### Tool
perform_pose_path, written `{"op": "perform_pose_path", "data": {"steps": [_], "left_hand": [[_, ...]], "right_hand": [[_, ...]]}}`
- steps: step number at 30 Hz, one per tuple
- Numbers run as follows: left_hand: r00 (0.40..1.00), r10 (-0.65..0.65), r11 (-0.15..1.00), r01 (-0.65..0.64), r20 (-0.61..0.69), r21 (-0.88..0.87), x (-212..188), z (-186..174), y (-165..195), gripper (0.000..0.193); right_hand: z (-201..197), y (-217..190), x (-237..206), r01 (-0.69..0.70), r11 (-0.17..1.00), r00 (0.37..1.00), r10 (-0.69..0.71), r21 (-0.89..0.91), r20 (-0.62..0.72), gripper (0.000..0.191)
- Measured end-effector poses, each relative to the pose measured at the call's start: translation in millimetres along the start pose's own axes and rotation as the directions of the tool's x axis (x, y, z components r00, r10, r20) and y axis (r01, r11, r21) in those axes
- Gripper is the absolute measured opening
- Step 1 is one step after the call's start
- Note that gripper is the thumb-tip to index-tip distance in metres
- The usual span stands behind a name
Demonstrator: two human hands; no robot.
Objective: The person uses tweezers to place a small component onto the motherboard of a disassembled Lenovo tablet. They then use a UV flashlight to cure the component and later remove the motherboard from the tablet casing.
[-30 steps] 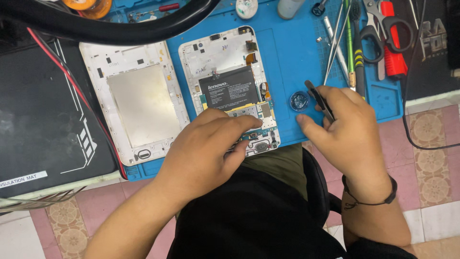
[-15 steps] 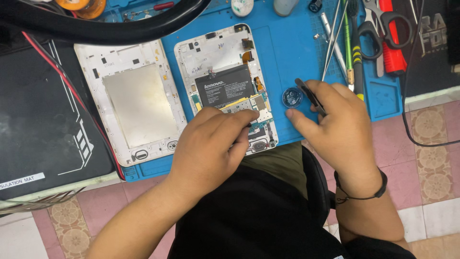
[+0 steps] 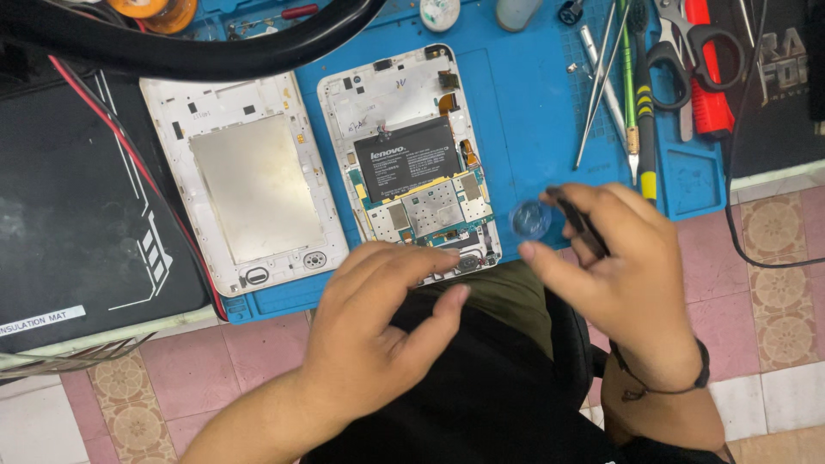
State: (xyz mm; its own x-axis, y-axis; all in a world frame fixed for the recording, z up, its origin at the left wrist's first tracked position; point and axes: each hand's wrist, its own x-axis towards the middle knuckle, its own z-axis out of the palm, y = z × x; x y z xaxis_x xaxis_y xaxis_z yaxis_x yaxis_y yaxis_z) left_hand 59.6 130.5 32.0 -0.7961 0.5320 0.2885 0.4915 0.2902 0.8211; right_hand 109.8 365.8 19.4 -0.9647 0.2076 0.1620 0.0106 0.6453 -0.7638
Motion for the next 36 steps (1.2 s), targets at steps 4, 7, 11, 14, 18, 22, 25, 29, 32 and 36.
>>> {"op": "perform_pose_path", "data": {"steps": [4,7,11,14,18,22,25,29,32,36], "left_hand": [[0.883,-0.332,0.472,0.460,0.332,-0.752,-22.5,15.7,-5.5,0.042],[0.869,-0.203,0.249,0.491,0.450,-0.835,-34.8,20.5,-19.0,0.046],[0.892,-0.150,0.227,0.450,0.426,-0.864,-48.2,25.1,-25.9,0.045],[0.905,-0.149,0.211,0.423,0.399,-0.881,-54.7,23.5,-25.8,0.046],[0.926,-0.152,0.213,0.373,0.347,-0.903,-60.0,12.2,-25.9,0.045],[0.959,-0.092,0.226,0.282,0.267,-0.933,-62.3,-2.6,-28.1,0.041],[0.969,-0.073,0.213,0.246,0.236,-0.945,-63.0,-10.1,-30.4,0.037],[0.978,-0.074,0.270,0.207,0.194,-0.940,-66.1,-16.0,-31.9,0.038],[0.982,-0.083,0.299,0.187,0.170,-0.936,-68.4,-15.6,-32.8,0.039],[0.986,-0.082,0.344,0.164,0.144,-0.925,-69.2,-12.1,-34.6,0.038]], "right_hand": [[-0.5,-15.7,-24.7,0.033,0.996,0.996,-0.039,0.079,0.077,0.048],[3.4,-24.7,-32.2,0.129,0.977,0.981,-0.150,0.172,0.119,0.047],[5.0,-31.5,-31.9,0.135,0.950,0.962,-0.193,0.283,0.191,0.047],[3.0,-29.5,-35.8,0.144,0.964,0.959,-0.192,0.224,0.210,0.053],[-2.5,-12.4,-56.1,-0.050,0.801,0.998,0.013,0.596,0.068,0.031],[-1.4,16.3,-73.8,0.056,0.517,0.995,0.044,0.854,-0.092,0.039],[-8.9,30.3,-74.7,0.105,0.478,0.991,0.028,0.872,-0.134,0.042],[-19.4,22.4,-66.8,0.010,0.528,0.999,-0.051,0.849,0.020,0.039],[-23.2,-0.9,-67.5,-0.053,0.621,0.997,-0.005,0.782,0.072,0.032],[-25.9,-22.0,-61.6,-0.194,0.675,0.981,0.116,0.712,0.158,0.028]]}}
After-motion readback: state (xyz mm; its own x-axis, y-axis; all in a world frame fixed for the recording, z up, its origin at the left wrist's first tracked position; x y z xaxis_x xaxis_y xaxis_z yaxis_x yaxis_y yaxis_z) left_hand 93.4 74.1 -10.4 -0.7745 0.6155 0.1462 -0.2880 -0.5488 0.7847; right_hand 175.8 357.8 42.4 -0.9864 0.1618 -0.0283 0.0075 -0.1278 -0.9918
